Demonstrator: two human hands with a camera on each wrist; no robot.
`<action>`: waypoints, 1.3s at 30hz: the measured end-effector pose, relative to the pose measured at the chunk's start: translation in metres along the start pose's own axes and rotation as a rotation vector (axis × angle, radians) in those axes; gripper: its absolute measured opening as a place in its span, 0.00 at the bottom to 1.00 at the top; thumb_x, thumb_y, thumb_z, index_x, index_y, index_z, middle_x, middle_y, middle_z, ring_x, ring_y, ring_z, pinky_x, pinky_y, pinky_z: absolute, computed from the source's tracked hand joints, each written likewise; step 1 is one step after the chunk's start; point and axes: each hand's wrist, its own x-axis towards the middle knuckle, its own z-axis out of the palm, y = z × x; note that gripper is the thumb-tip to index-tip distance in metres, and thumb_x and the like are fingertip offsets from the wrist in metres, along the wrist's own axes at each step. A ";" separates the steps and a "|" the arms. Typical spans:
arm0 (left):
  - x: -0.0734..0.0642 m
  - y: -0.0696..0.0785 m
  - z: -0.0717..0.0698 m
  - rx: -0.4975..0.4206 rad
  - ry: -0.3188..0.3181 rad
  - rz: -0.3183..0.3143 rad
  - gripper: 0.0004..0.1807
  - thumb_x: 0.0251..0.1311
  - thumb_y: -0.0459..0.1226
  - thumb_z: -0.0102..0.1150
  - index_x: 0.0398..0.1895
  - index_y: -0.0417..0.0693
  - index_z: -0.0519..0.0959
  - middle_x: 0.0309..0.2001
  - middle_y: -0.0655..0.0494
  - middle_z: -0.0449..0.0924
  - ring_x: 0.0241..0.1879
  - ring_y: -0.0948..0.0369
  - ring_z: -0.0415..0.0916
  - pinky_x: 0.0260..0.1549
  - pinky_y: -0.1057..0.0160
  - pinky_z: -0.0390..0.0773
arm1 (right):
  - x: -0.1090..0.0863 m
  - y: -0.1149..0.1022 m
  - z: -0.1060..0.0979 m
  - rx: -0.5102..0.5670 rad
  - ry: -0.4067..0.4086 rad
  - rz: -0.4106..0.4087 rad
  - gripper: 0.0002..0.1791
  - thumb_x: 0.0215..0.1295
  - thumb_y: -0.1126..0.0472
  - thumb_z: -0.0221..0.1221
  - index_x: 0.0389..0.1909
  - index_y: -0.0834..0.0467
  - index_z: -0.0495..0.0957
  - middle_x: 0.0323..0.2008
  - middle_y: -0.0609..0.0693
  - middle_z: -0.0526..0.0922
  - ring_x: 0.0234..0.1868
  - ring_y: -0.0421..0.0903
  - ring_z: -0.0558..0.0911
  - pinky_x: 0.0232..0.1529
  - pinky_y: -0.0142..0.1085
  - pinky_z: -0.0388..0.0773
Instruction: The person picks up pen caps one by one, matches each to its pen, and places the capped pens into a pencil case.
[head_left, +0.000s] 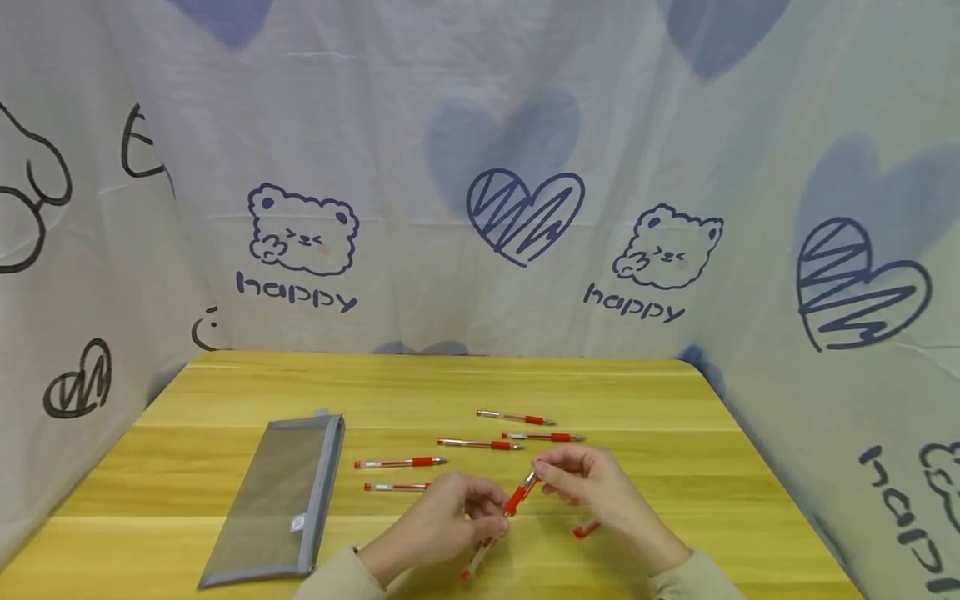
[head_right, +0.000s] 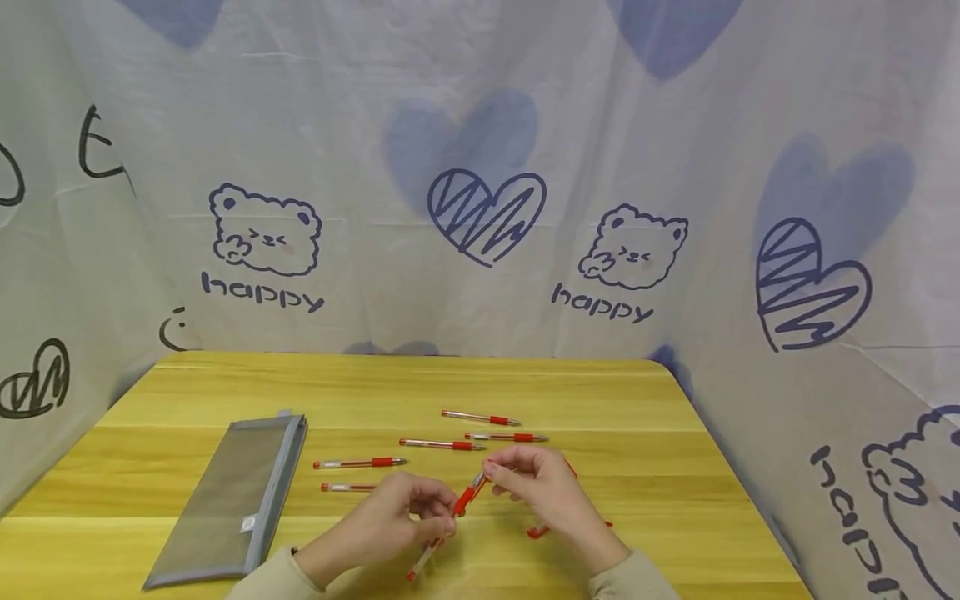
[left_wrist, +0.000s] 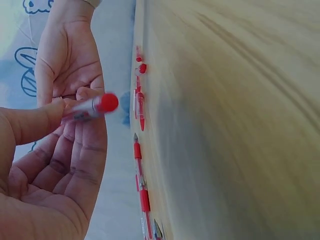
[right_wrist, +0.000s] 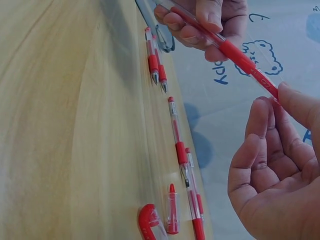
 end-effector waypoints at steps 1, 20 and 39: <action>0.000 0.000 0.000 0.004 0.005 -0.001 0.04 0.69 0.32 0.69 0.41 0.38 0.88 0.33 0.54 0.89 0.30 0.67 0.80 0.30 0.71 0.77 | 0.000 -0.001 0.000 0.005 -0.004 -0.002 0.19 0.77 0.53 0.65 0.56 0.66 0.84 0.39 0.41 0.89 0.40 0.40 0.87 0.42 0.34 0.84; 0.003 0.010 -0.002 -0.033 0.006 -0.006 0.04 0.70 0.32 0.68 0.41 0.40 0.88 0.31 0.53 0.88 0.26 0.64 0.77 0.23 0.69 0.74 | -0.002 -0.008 -0.003 -0.013 -0.026 -0.013 0.22 0.79 0.53 0.64 0.59 0.67 0.82 0.42 0.42 0.89 0.43 0.40 0.87 0.47 0.34 0.85; 0.005 0.011 -0.002 -0.123 -0.003 -0.033 0.06 0.71 0.32 0.67 0.43 0.36 0.87 0.32 0.52 0.88 0.27 0.61 0.79 0.26 0.64 0.81 | -0.003 -0.011 -0.003 -0.040 0.001 -0.005 0.23 0.78 0.51 0.64 0.58 0.69 0.81 0.40 0.41 0.88 0.35 0.40 0.78 0.38 0.34 0.77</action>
